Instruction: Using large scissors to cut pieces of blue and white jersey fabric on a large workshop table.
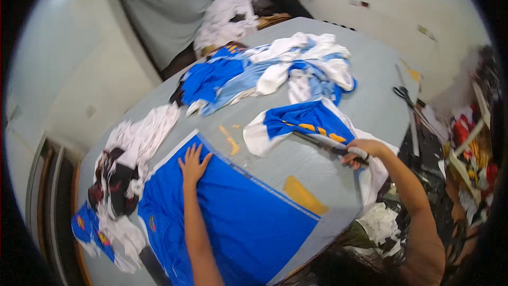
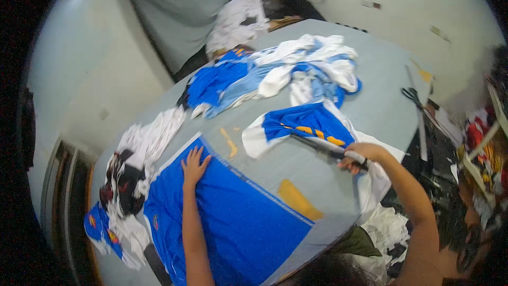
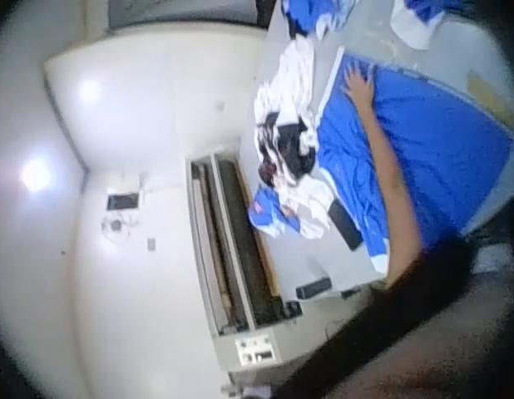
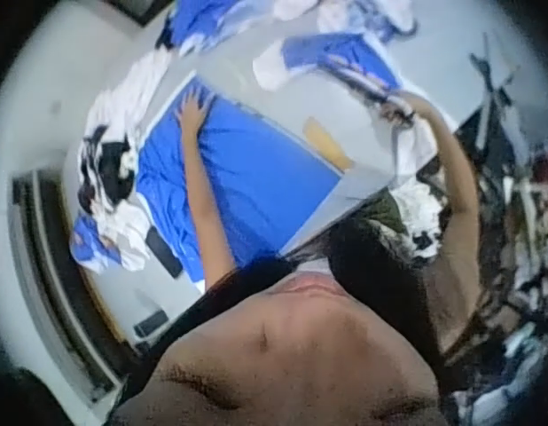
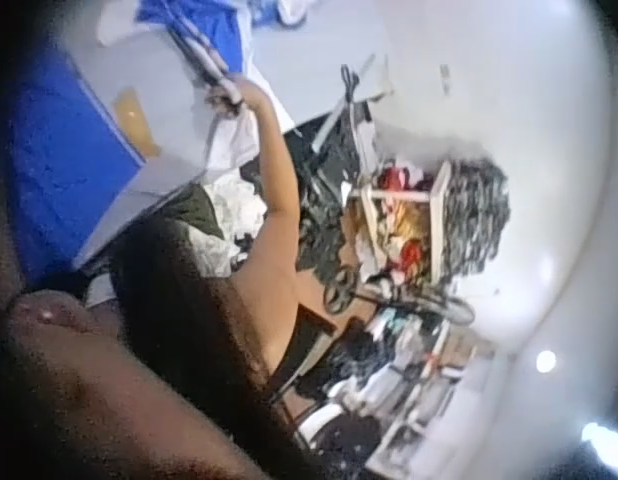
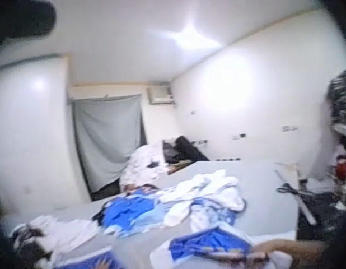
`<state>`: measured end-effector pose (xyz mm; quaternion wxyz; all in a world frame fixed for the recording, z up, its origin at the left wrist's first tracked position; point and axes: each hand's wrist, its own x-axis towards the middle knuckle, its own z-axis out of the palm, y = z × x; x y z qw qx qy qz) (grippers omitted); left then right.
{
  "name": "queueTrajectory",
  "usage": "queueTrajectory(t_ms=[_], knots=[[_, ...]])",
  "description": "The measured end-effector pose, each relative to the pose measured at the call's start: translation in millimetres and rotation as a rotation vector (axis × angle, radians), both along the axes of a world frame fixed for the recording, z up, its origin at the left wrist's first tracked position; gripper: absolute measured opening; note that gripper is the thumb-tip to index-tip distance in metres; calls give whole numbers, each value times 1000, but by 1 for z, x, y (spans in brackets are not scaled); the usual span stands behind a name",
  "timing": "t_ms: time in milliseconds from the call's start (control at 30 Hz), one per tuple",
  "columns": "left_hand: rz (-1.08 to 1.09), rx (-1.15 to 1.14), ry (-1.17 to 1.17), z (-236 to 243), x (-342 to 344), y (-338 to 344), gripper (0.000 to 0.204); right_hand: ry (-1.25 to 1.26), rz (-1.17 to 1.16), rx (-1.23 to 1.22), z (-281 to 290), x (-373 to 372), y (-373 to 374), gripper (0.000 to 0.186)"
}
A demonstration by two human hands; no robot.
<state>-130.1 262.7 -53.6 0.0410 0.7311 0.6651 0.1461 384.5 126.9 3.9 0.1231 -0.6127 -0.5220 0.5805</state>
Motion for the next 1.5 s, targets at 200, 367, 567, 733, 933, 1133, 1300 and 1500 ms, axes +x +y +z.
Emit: queueTrajectory(t_ms=[200, 367, 567, 733, 933, 1133, 1300, 1500], knots=[[42, 6, 73, 1, -16, 6, 62, 144, -15, 198, -7, 109, 55, 26], [138, 14, 241, 9, 40, -33, 62, -471, -401, 615, -35, 100, 104, 34], [329, -315, 24, 36, 15, -135, 68, -916, -184, 579, -24, 55, 67, 36], [501, -349, 34, 37, 31, -199, 74, -830, -155, 621, 10, 54, -7, 31], [98, 155, 194, 12, 111, -175, 55, -259, 27, 1003, 25, -27, 8, 27], [-635, 66, 53, -3, 216, -250, 66, 120, 399, 1294, -4, -157, 44, 49], [-888, -56, 29, 18, 200, -338, 65, -488, 507, 1379, -63, -182, 75, 61], [-716, 285, 6, 3, 162, -351, 49, -437, 309, 1439, -58, -120, 99, 19]])
